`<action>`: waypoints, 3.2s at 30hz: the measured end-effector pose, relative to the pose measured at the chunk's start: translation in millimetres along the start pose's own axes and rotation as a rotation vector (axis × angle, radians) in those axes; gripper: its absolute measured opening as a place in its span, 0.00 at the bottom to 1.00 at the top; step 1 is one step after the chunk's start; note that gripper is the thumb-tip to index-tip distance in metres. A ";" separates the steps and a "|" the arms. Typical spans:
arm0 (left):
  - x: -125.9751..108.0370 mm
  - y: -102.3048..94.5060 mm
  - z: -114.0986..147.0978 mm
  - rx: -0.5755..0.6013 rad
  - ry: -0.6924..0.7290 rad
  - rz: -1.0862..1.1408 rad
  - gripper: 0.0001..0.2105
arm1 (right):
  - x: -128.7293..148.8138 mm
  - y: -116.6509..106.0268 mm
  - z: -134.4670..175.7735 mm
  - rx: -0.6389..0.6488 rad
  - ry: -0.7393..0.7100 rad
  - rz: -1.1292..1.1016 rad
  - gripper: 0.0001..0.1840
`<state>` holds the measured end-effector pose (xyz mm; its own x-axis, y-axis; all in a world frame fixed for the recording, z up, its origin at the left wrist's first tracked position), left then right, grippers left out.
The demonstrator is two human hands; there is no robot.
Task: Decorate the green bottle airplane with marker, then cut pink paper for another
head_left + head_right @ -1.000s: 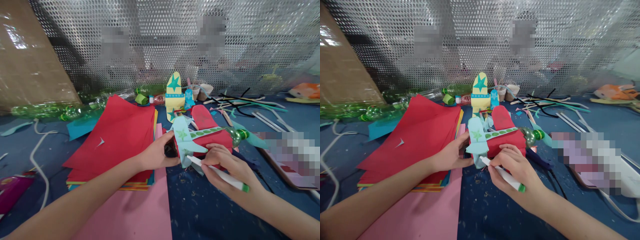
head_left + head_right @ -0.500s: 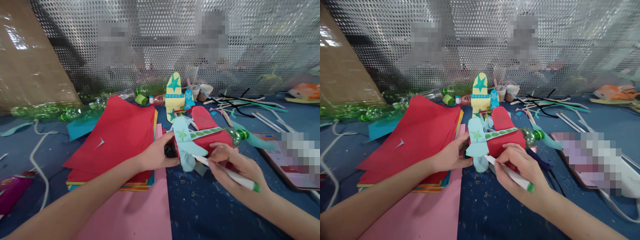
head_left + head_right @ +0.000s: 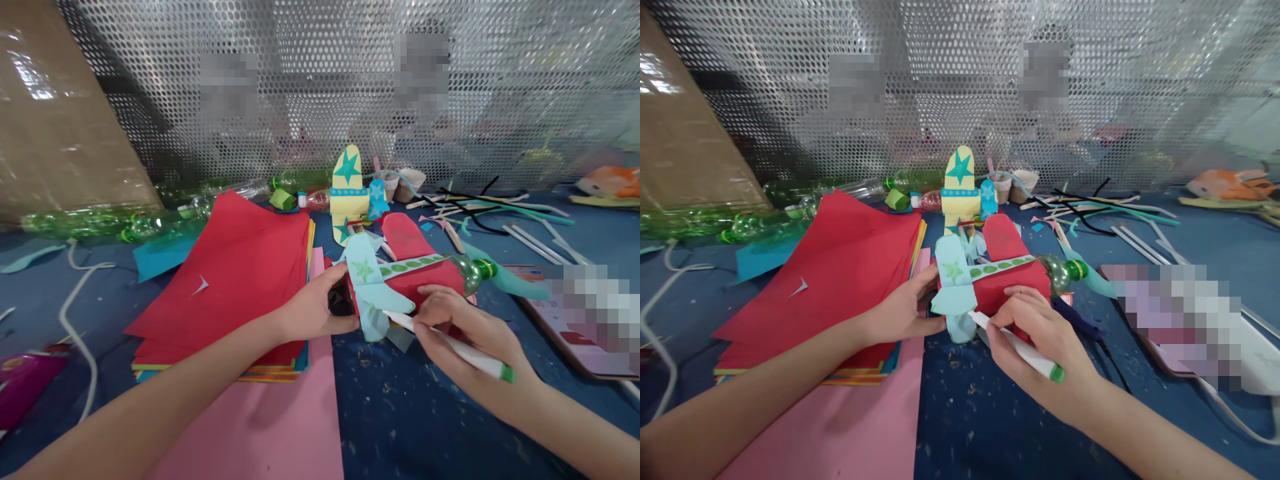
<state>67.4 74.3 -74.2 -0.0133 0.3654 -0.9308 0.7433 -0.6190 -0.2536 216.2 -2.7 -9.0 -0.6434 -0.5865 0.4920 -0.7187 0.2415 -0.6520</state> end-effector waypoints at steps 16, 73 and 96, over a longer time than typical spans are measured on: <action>-1.1 -0.2 -0.5 0.003 0.006 -0.005 0.30 | 0.2 1.5 -2.1 0.041 0.022 -0.001 0.11; 2.1 -0.2 0.3 -0.001 0.003 -0.005 0.27 | -0.5 4.1 1.1 0.030 -0.041 -0.010 0.11; -1.2 -0.7 -0.7 -0.001 0.021 -0.017 0.28 | -1.8 3.7 0.4 0.047 -0.011 0.011 0.12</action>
<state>67.3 74.8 -72.7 -0.0118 0.3907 -0.9204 0.7439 -0.6117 -0.2692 214.8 -1.1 -12.5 -0.6482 -0.5924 0.4784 -0.6983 0.2118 -0.6838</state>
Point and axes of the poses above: each hand's wrist, its own z-axis away from the middle knuckle, its own y-axis out of the palm, x = y × z, the point moved 7 cm from there along -z, towards the middle knuckle, and after that the axes turned 3 degrees about y, right-handed, at the moved point
